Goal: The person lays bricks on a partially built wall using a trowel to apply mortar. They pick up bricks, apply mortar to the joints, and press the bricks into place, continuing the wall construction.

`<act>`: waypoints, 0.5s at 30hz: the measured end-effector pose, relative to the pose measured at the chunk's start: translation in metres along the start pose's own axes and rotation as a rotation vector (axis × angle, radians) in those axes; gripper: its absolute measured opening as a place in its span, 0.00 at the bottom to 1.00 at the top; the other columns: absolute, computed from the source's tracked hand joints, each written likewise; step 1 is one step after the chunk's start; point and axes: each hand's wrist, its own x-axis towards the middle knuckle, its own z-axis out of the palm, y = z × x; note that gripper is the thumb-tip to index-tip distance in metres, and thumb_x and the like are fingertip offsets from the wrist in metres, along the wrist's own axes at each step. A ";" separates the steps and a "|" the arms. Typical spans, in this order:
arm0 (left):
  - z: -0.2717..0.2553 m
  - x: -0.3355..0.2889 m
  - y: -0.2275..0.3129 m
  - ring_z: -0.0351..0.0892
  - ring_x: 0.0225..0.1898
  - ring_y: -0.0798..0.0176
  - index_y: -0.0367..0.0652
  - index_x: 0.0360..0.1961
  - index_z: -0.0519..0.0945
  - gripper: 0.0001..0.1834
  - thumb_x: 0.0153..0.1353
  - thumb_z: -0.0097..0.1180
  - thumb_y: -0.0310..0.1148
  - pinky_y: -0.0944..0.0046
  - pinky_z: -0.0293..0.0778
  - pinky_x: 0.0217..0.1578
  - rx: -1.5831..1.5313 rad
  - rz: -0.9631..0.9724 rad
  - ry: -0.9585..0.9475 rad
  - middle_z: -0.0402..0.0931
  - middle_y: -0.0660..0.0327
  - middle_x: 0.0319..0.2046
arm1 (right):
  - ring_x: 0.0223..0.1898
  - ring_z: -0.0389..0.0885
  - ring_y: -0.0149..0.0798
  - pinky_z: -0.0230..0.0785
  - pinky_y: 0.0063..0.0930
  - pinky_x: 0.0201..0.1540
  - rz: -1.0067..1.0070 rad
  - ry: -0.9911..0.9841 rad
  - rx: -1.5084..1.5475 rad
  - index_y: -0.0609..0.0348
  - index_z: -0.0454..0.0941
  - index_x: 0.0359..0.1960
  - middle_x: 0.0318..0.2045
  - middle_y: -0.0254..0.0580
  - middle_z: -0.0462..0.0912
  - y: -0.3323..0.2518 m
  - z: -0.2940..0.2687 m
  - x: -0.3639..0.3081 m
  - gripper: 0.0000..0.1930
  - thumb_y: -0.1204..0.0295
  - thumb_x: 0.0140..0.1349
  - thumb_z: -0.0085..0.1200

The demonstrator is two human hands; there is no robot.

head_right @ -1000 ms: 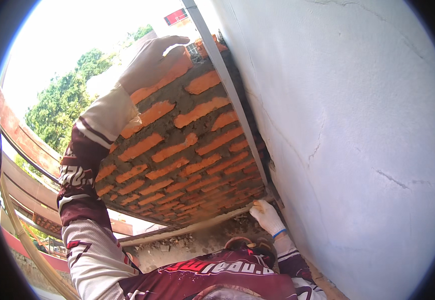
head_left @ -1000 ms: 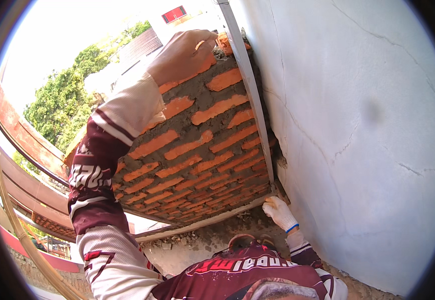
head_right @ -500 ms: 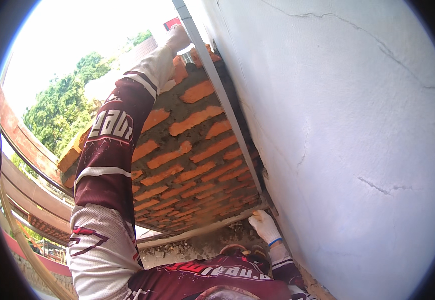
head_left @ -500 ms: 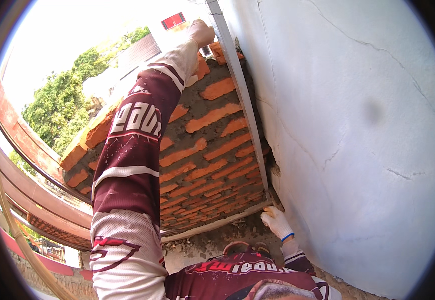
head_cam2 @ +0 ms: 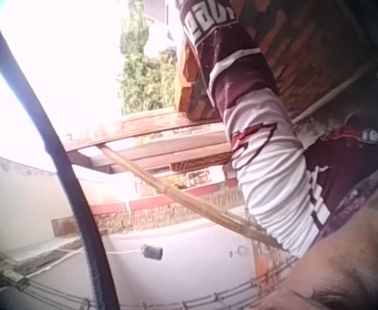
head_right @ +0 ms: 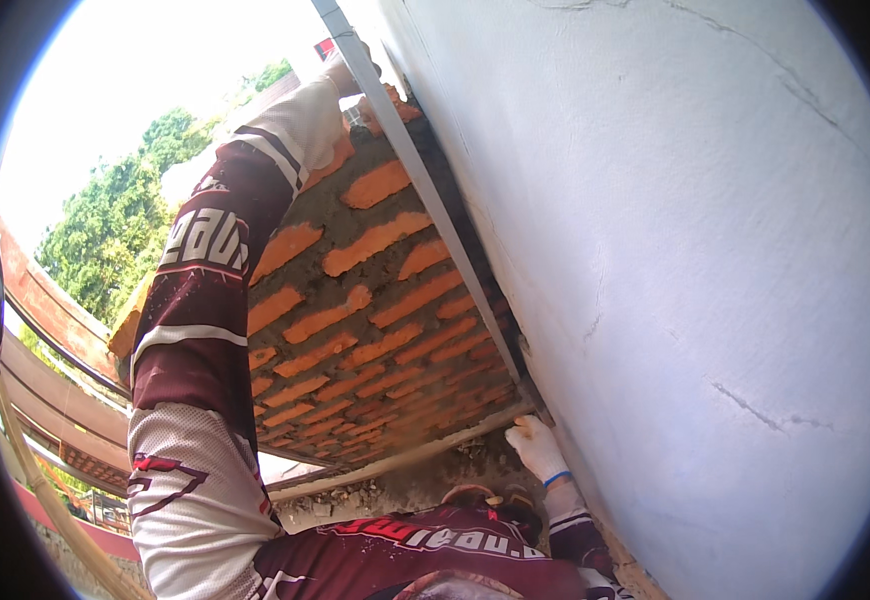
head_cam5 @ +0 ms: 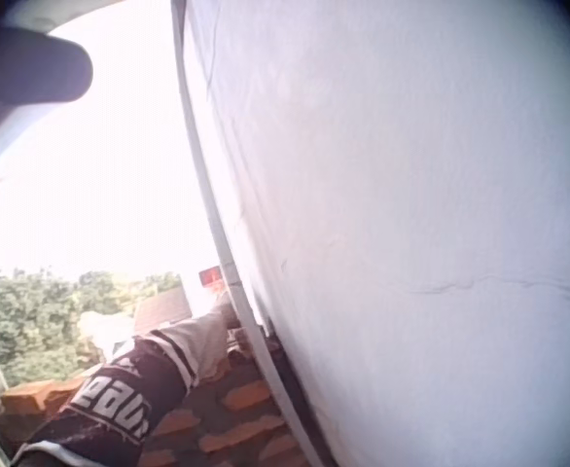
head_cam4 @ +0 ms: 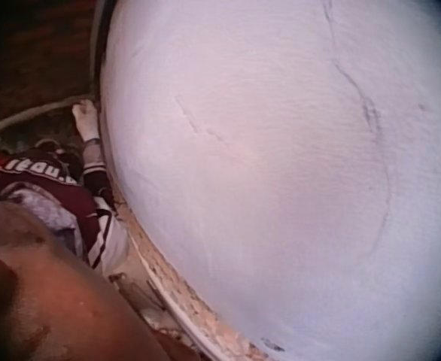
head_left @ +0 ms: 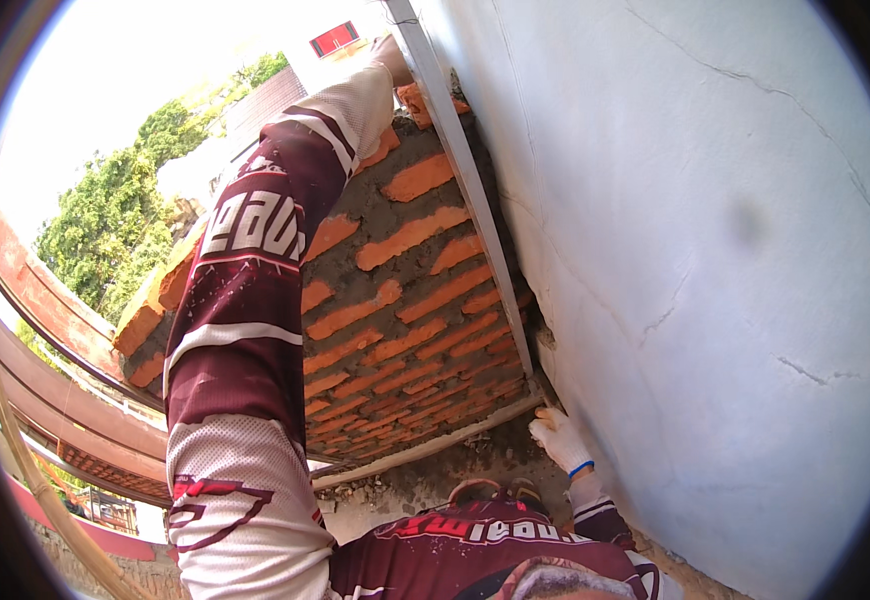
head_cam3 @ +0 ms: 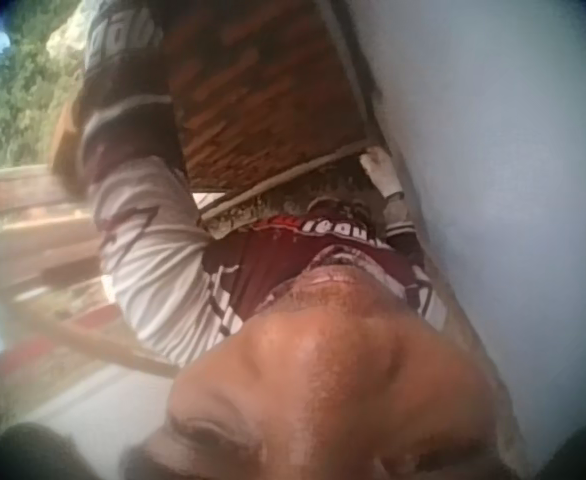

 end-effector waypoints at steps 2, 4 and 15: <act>0.003 -0.007 0.004 0.88 0.44 0.47 0.38 0.38 0.89 0.14 0.61 0.58 0.37 0.51 0.82 0.45 0.002 0.015 0.012 0.87 0.47 0.38 | 0.53 0.85 0.43 0.75 0.34 0.56 -0.038 0.015 -0.021 0.74 0.75 0.61 0.52 0.55 0.86 0.004 0.001 0.003 0.27 0.66 0.65 0.63; 0.003 -0.010 0.005 0.88 0.44 0.47 0.39 0.38 0.89 0.14 0.60 0.58 0.36 0.51 0.82 0.44 0.007 0.027 0.004 0.87 0.48 0.37 | 0.57 0.84 0.46 0.74 0.35 0.60 0.028 0.024 -0.006 0.74 0.76 0.60 0.54 0.57 0.85 0.006 0.003 0.005 0.27 0.65 0.65 0.63; 0.005 -0.010 -0.006 0.89 0.40 0.47 0.39 0.36 0.90 0.11 0.57 0.61 0.33 0.52 0.83 0.40 0.007 0.032 -0.004 0.87 0.48 0.34 | 0.33 0.79 0.30 0.73 0.27 0.36 -0.119 -0.017 -0.171 0.72 0.74 0.62 0.40 0.44 0.86 0.004 0.022 0.012 0.26 0.66 0.67 0.61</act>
